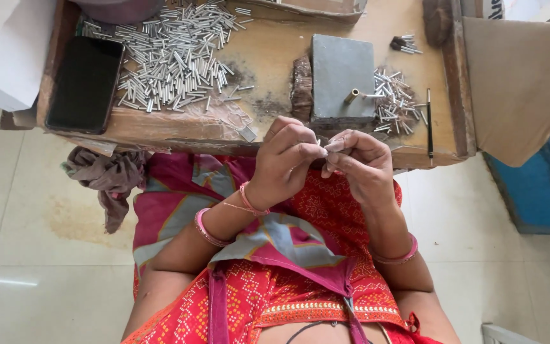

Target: The person sits at a low workbench and fills small metal tube pieces one at a time, pressing material into each piece with their fingers and setting finished pieces aside. They occasionally reach into a cardboard box for more pieces and continue the same filling motion.

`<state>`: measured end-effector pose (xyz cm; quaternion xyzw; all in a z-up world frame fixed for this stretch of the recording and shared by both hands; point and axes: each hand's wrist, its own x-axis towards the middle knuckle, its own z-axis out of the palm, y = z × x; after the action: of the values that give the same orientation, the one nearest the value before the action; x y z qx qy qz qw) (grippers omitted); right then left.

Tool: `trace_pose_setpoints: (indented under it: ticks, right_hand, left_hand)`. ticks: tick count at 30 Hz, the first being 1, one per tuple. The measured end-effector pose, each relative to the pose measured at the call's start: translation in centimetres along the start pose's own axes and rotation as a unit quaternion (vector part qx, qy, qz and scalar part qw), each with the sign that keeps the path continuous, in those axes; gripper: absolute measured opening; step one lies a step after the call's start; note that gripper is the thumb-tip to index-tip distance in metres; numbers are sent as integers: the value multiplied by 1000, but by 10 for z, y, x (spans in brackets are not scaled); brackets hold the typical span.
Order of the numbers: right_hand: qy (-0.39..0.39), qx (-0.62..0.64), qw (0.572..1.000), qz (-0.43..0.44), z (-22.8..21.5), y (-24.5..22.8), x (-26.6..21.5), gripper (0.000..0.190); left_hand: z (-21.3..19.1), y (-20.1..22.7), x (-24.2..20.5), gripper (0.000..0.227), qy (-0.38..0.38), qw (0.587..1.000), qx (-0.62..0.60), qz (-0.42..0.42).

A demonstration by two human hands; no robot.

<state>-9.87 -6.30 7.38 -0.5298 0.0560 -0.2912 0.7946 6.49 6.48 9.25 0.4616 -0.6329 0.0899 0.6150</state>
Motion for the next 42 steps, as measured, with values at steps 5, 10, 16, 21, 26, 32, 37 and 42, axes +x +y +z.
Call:
trace_pose_setpoints:
  ticks: [5, 10, 16, 21, 26, 32, 37, 42]
  right_hand:
    - [16, 18, 997, -69, 4, 2, -5, 16]
    - [40, 85, 993, -67, 3, 3, -8, 17]
    - [56, 60, 994, -75, -2, 7, -9, 17]
    - [61, 14, 992, -105, 2, 9, -9, 17]
    - [69, -11, 991, -116, 5, 9, -12, 17]
    - [72, 39, 992, -99, 4, 7, -16, 19]
    - [83, -29, 988, -127, 10, 8, -19, 20]
    - [104, -248, 941, -204, 27, -2, -22, 15]
  left_hand:
    - [24, -7, -24, 20, 63, 960, -203, -181]
    - [39, -11, -29, 15, 65, 801, -500, -323]
    - [43, -14, -29, 15, 49, 766, -548, -333]
    - [41, -14, -27, 15, 48, 761, -549, -343]
    - [41, -14, -29, 15, 47, 759, -555, -338]
    - [42, -12, -31, 15, 43, 747, -576, -330]
    - [43, -14, -33, 14, 37, 761, -553, -337]
    - [46, -19, -39, 15, 45, 776, -533, -334]
